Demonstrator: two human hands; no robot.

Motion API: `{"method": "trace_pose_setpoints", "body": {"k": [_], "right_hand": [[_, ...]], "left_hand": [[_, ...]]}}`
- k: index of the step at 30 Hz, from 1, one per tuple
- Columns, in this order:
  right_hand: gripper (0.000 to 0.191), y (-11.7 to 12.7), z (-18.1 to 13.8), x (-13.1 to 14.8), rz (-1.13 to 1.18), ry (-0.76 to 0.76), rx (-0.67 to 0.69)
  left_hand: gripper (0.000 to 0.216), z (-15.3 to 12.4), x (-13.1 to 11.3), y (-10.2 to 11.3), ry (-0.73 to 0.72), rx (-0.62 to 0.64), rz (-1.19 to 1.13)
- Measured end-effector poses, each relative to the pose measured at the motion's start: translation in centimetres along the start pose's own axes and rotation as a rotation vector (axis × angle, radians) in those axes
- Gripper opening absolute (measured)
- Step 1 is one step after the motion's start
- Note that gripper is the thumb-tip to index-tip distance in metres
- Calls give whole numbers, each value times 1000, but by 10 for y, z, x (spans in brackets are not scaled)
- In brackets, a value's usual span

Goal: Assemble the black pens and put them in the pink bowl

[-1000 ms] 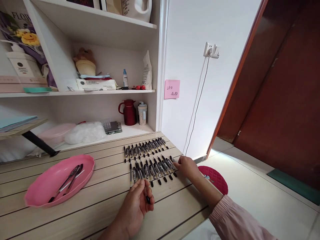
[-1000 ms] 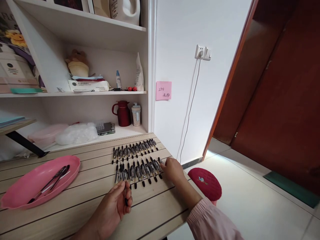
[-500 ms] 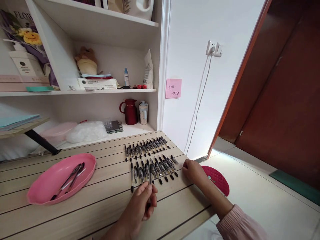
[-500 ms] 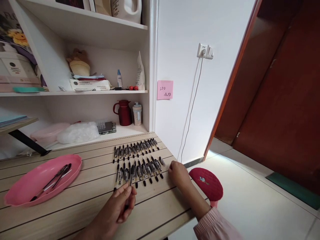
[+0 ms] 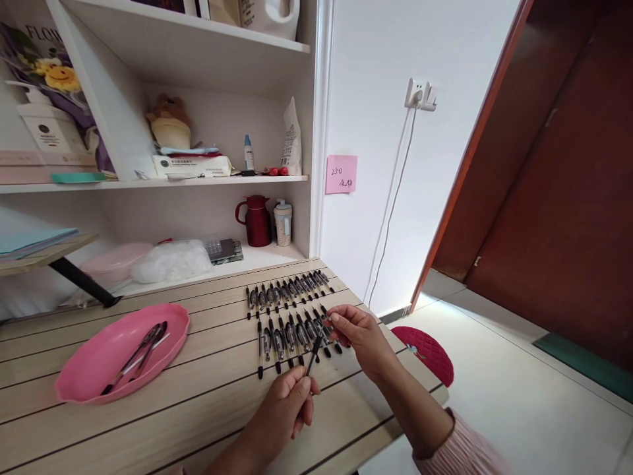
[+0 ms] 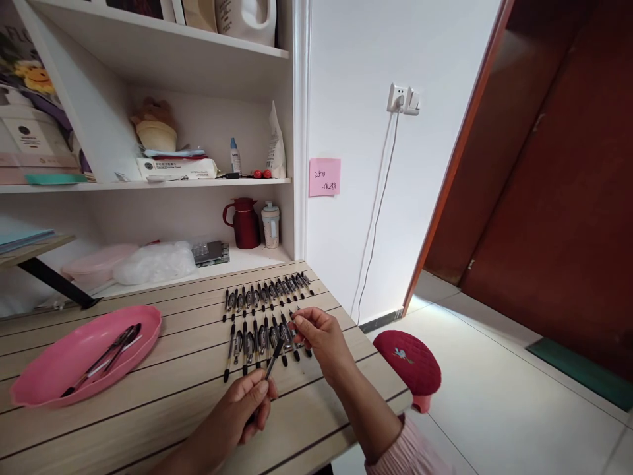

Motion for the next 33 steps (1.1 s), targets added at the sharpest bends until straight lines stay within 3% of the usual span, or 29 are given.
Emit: {"method": "trace_pose_setpoints", "body": {"k": [13, 23, 33], "right_hand": [[28, -16, -7, -9, 27, -52, 59], [32, -19, -14, -13, 97, -70, -27], [32, -19, -16, -6, -18, -16, -31]], "left_hand": [[27, 2, 2, 3, -19, -2, 8], [24, -1, -4, 1, -46, -30, 7], [23, 2, 0, 6, -106, -86, 45]]}}
Point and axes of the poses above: each hand's wrist, its own z-axis towards the middle knuckle, its own y-axis out of the back of the hand, x = y × z, the point moved 6 cm from there along z, towards the middle knuckle, and after that the axes turned 8 degrees about x, right-handed, at the moved point
